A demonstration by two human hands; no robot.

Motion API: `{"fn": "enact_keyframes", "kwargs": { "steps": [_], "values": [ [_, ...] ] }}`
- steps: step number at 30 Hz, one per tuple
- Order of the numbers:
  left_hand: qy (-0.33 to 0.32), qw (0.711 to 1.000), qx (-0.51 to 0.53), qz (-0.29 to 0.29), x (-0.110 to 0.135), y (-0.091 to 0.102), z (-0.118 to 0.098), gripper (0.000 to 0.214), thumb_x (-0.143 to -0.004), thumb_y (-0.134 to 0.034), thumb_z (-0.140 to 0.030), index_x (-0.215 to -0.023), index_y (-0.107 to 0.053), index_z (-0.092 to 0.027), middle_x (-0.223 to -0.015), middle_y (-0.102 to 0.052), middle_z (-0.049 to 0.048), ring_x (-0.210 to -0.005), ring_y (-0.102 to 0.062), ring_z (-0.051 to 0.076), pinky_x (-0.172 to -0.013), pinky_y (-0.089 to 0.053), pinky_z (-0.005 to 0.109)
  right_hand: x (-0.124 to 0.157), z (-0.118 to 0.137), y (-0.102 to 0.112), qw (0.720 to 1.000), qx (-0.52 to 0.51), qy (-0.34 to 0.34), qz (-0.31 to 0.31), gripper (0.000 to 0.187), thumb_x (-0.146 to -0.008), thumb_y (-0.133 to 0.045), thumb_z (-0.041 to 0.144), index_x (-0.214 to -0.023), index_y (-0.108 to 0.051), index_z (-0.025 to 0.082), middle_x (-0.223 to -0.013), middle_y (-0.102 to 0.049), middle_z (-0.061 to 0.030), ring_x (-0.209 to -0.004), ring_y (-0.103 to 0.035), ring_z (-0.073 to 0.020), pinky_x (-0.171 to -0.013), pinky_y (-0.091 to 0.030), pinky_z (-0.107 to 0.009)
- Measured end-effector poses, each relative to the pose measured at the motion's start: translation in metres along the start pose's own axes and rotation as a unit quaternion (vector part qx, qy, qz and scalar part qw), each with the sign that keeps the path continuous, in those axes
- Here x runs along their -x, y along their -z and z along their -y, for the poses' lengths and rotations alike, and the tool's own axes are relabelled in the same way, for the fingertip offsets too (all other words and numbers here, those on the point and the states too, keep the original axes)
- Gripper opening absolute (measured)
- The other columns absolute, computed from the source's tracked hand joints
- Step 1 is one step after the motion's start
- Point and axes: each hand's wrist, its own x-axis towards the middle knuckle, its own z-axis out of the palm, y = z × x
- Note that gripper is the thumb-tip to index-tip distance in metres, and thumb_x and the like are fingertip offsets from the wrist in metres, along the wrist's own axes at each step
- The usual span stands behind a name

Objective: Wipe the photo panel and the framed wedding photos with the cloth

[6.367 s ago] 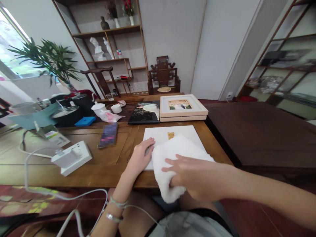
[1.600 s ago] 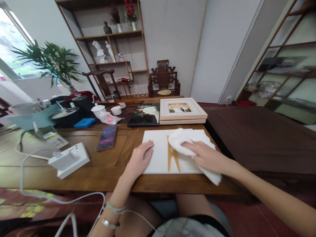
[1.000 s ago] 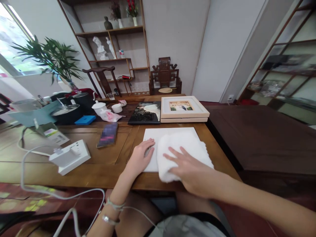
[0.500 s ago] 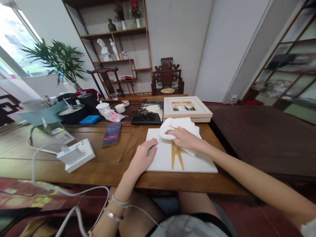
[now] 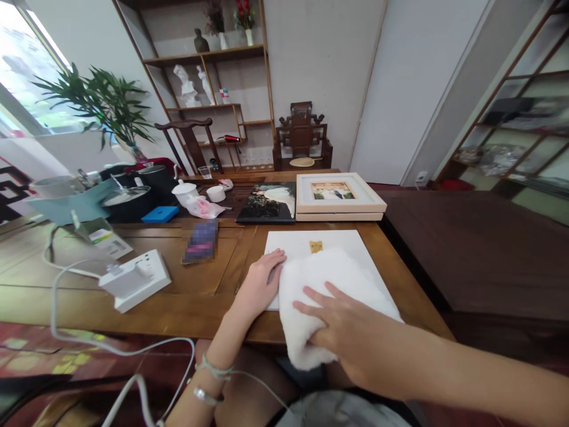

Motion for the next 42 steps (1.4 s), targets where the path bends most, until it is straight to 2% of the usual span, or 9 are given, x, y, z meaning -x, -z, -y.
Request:
{"fn": "enact_keyframes", "kwargs": {
  "steps": [4, 9, 15, 22, 27, 32, 36, 38, 42],
  "values": [
    [0.002, 1.0, 0.001, -0.012, 0.001, 0.0, 0.0, 0.032, -0.087, -0.041, -0.018, -0.108, -0.065, -0.017, -0.116, -0.067, 0.0107, -0.113, -0.06, 0.024, -0.1, -0.045, 0.041, -0.013, -0.025, 0.01, 0.997, -0.029, -0.066, -0.019, 0.051, -0.066, -0.04, 0.0, -0.108, -0.062, 0.017, -0.124, -0.058, -0.0149, -0.127, -0.042, -0.0278, -0.102, -0.034, -0.046],
    [0.012, 0.997, 0.014, -0.071, 0.001, 0.003, -0.006, 0.036, -0.092, -0.036, -0.023, -0.123, -0.053, -0.015, -0.122, -0.062, 0.0122, -0.113, -0.058, 0.022, -0.099, -0.044, 0.037, -0.062, -0.072, 0.01, 0.986, 0.016, -0.152, -0.07, 0.056, -0.071, -0.035, 0.0, -0.123, -0.052, 0.013, -0.12, -0.059, -0.0174, -0.123, -0.043, -0.0328, -0.095, -0.036, -0.054],
    [0.052, 0.983, 0.097, -0.15, 0.002, 0.004, -0.006, 0.044, -0.096, -0.03, -0.037, -0.13, -0.045, -0.014, -0.134, -0.052, 0.0129, -0.125, -0.048, 0.02, -0.107, -0.035, 0.036, -0.096, -0.065, -0.004, 0.993, 0.042, -0.094, -0.063, 0.051, -0.072, -0.043, 0.002, -0.121, -0.056, 0.009, -0.139, -0.043, -0.0196, -0.131, -0.03, -0.0398, -0.099, -0.02, -0.067],
    [0.183, 0.938, 0.224, -0.188, -0.003, 0.003, 0.01, 0.051, -0.095, -0.017, -0.049, -0.127, -0.046, -0.019, -0.139, -0.048, 0.0118, -0.128, -0.047, 0.021, -0.097, -0.046, 0.035, -0.044, -0.02, 0.001, 0.996, 0.014, 0.093, -0.002, 0.04, -0.069, -0.044, 0.002, -0.1, -0.066, 0.015, -0.138, -0.048, -0.0139, -0.132, -0.033, -0.0325, -0.105, -0.022, -0.058],
    [0.225, 0.96, 0.149, -0.072, 0.007, 0.017, -0.001, 0.038, -0.089, -0.046, -0.043, -0.117, -0.053, -0.019, -0.124, -0.062, 0.0116, -0.114, -0.059, 0.024, -0.095, -0.047, 0.037, 0.013, -0.041, 0.037, 0.987, -0.142, 0.067, 0.033, 0.046, -0.062, -0.039, 0.001, -0.091, -0.067, 0.022, -0.096, -0.069, -0.0026, -0.102, -0.06, -0.0196, -0.094, -0.042, -0.034],
    [0.21, 0.972, 0.103, 0.018, 0.025, 0.031, -0.02, 0.046, -0.086, -0.05, -0.042, -0.127, -0.048, -0.022, -0.126, -0.061, 0.0087, -0.116, -0.057, 0.028, -0.099, -0.043, 0.044, 0.066, -0.093, 0.05, 0.955, -0.08, -0.127, -0.256, 0.026, -0.07, -0.036, 0.012, -0.069, -0.06, 0.021, -0.068, -0.062, -0.0056, -0.065, -0.059, -0.0227, -0.064, -0.049, -0.036],
    [0.254, 0.952, 0.166, 0.045, 0.028, 0.036, -0.021, 0.056, -0.084, -0.052, -0.044, -0.135, -0.041, -0.024, -0.136, -0.053, 0.0072, -0.126, -0.047, 0.027, -0.104, -0.038, 0.042, 0.074, -0.101, 0.029, 0.934, 0.06, -0.178, -0.303, 0.029, -0.067, -0.038, 0.006, -0.08, -0.061, 0.018, -0.107, -0.064, -0.0161, -0.098, -0.059, -0.0312, -0.082, -0.047, -0.047],
    [0.304, 0.925, 0.226, 0.032, 0.026, 0.038, -0.019, 0.055, -0.086, -0.049, -0.045, -0.136, -0.04, -0.023, -0.135, -0.054, 0.0073, -0.127, -0.047, 0.024, -0.1, -0.041, 0.037, 0.065, -0.095, 0.014, 0.955, 0.098, -0.134, -0.247, 0.037, -0.064, -0.039, 0.002, -0.089, -0.062, 0.016, -0.136, -0.047, -0.0188, -0.128, -0.038, -0.0352, -0.101, -0.031, -0.059],
    [0.361, 0.889, 0.282, -0.002, 0.021, 0.039, -0.019, 0.05, -0.085, -0.046, -0.045, -0.13, -0.047, -0.025, -0.125, -0.061, 0.0056, -0.116, -0.053, 0.023, -0.085, -0.045, 0.031, 0.045, -0.084, -0.012, 0.988, 0.058, -0.091, -0.114, 0.051, -0.056, -0.037, -0.003, -0.094, -0.064, 0.018, -0.144, -0.04, -0.0098, -0.14, -0.013, -0.03, -0.106, -0.005, -0.068]
  ]
}}
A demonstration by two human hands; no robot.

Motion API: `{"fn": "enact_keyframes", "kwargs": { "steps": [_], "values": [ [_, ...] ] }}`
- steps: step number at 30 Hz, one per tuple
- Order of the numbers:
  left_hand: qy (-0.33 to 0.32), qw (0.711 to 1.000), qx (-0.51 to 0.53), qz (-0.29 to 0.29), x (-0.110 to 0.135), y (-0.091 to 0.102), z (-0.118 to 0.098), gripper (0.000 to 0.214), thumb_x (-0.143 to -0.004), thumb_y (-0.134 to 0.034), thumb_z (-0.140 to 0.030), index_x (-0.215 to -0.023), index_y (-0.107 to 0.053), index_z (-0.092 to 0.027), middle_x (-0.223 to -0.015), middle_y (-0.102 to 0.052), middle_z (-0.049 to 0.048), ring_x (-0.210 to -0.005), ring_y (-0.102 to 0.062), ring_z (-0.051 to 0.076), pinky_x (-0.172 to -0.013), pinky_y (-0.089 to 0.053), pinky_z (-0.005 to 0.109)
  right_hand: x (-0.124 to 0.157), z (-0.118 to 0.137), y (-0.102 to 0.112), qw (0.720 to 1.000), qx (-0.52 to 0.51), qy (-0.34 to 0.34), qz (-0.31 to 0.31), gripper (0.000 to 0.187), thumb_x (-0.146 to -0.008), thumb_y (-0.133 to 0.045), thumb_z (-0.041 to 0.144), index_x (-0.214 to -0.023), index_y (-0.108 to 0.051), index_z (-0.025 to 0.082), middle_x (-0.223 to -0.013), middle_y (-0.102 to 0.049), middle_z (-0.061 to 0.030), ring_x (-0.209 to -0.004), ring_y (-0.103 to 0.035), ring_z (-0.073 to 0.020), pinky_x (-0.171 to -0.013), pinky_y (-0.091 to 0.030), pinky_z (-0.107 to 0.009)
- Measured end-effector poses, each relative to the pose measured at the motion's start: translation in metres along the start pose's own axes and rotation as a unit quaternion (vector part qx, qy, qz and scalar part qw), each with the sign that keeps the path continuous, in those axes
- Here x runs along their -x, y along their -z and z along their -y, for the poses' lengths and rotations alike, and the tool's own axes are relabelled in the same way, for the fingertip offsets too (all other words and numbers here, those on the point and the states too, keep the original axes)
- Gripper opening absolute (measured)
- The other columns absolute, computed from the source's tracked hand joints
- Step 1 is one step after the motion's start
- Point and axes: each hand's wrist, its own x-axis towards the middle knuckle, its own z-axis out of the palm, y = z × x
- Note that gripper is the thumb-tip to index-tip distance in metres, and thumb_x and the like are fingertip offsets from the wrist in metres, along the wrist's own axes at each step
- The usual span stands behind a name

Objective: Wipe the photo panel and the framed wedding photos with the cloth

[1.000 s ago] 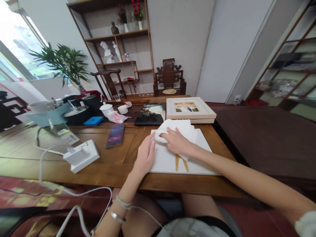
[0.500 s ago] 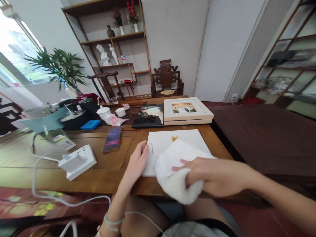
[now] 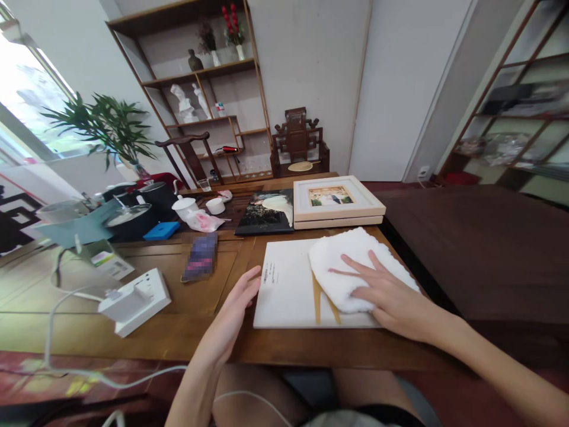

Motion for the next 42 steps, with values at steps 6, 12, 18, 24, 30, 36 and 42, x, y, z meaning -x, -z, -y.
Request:
{"fn": "enact_keyframes", "kwargs": {
  "steps": [6, 12, 18, 24, 30, 36, 42],
  "values": [
    [0.048, 0.989, 0.132, -0.048, -0.006, -0.008, -0.005, 0.047, -0.077, -0.056, -0.041, -0.12, -0.057, -0.02, -0.081, -0.061, 0.0019, -0.074, -0.054, 0.015, -0.061, -0.038, 0.024, 0.001, 0.0, -0.013, 0.999, -0.03, 0.017, 0.003, 0.052, -0.057, -0.036, -0.005, -0.095, -0.063, 0.018, -0.148, -0.034, -0.0054, -0.14, -0.004, -0.0277, -0.106, -0.003, -0.067],
    [0.014, 0.955, 0.288, -0.067, 0.008, -0.012, -0.033, 0.057, -0.069, -0.069, -0.036, -0.12, -0.057, -0.015, -0.074, -0.059, 0.0006, -0.069, -0.053, 0.013, -0.063, -0.037, 0.024, 0.004, 0.004, -0.014, 0.995, -0.005, 0.034, -0.091, 0.007, -0.075, -0.053, 0.013, -0.077, -0.058, 0.017, -0.149, -0.031, -0.0122, -0.139, -0.01, -0.0355, -0.106, -0.009, -0.068],
    [-0.056, 0.956, 0.276, -0.083, 0.027, -0.024, -0.065, 0.049, -0.073, -0.068, -0.039, -0.118, -0.06, -0.022, -0.107, -0.065, 0.0062, -0.096, -0.059, 0.019, -0.075, -0.044, 0.026, 0.007, 0.011, -0.017, 0.987, 0.022, 0.021, -0.16, 0.014, -0.067, -0.057, 0.006, -0.071, -0.051, 0.017, -0.154, -0.015, -0.0158, -0.138, -0.011, -0.0403, -0.104, -0.022, -0.067],
    [-0.209, 0.936, 0.264, -0.099, 0.029, -0.05, -0.066, 0.037, -0.085, -0.055, -0.042, -0.116, -0.061, -0.023, -0.121, -0.063, 0.0067, -0.109, -0.056, 0.02, -0.09, -0.044, 0.028, 0.024, 0.001, -0.018, 0.949, 0.092, 0.044, -0.298, 0.019, -0.073, -0.052, 0.003, -0.066, -0.048, 0.02, -0.128, -0.053, -0.0214, -0.118, -0.051, -0.0337, -0.087, -0.051, -0.044],
    [-0.167, 0.932, 0.314, -0.066, 0.019, -0.086, -0.049, 0.035, -0.081, -0.063, -0.029, -0.116, -0.06, -0.026, -0.13, -0.057, 0.0067, -0.111, -0.056, 0.021, -0.091, -0.045, 0.03, 0.039, -0.008, 0.002, 0.895, 0.073, -0.089, -0.431, 0.016, -0.074, -0.066, 0.019, -0.061, -0.059, 0.024, -0.047, -0.056, 0.0003, -0.041, -0.054, -0.0173, -0.041, -0.045, -0.029],
    [0.038, 0.909, 0.414, 0.004, 0.015, -0.109, -0.018, 0.05, -0.07, -0.075, -0.019, -0.118, -0.059, -0.02, -0.134, -0.054, 0.0129, -0.122, -0.052, 0.028, -0.099, -0.044, 0.038, 0.024, 0.009, 0.019, 0.723, -0.365, -0.299, -0.505, 0.023, -0.055, -0.08, 0.025, -0.075, -0.068, 0.028, -0.075, -0.072, 0.002, -0.068, -0.067, -0.023, -0.062, -0.056, -0.031],
    [-0.007, 0.868, 0.496, -0.005, 0.029, -0.106, -0.015, 0.044, -0.068, -0.077, -0.028, -0.109, -0.066, -0.016, -0.113, -0.068, 0.0127, -0.112, -0.061, 0.027, -0.096, -0.048, 0.033, 0.001, 0.023, 0.023, 0.555, -0.637, -0.312, -0.435, 0.022, -0.057, -0.076, 0.025, -0.077, -0.068, 0.029, -0.08, -0.069, 0.0019, -0.085, -0.066, -0.026, -0.071, -0.057, -0.036]
  ]
}}
